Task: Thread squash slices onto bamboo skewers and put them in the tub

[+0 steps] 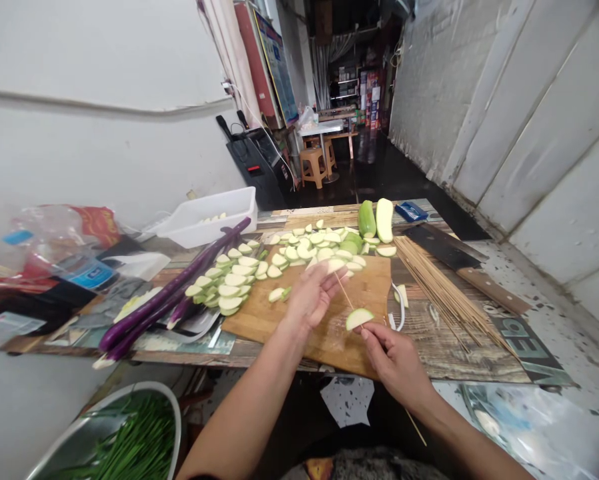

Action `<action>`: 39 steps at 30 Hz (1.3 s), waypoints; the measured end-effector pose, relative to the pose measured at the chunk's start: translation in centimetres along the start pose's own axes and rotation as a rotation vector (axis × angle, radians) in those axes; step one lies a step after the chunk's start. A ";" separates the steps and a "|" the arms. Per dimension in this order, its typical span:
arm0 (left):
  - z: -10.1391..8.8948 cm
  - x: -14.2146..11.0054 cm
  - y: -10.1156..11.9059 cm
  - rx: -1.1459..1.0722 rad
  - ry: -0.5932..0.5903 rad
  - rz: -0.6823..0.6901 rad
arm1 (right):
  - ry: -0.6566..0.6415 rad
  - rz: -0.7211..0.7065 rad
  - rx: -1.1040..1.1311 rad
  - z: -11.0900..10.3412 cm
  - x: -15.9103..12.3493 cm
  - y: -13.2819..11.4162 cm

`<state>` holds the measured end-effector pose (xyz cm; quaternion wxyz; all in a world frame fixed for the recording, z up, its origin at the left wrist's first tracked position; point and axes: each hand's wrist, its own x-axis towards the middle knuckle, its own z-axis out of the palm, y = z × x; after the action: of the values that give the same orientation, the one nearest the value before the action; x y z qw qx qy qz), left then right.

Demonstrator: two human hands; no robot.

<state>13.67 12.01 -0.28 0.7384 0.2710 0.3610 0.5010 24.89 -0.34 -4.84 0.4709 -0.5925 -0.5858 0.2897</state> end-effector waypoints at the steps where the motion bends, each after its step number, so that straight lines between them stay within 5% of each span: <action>1: 0.0 0.1 0.0 0.018 -0.005 -0.010 | -0.001 0.000 0.002 0.0 0.0 0.0; 39: 0.2 0.1 -0.6 0.026 0.052 0.016 | 0.014 0.035 0.030 0.0 -0.2 0.1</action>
<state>14.20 11.90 -0.65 0.7211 0.2704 0.3845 0.5089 24.94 -0.51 -4.94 0.4789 -0.5976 -0.5675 0.3024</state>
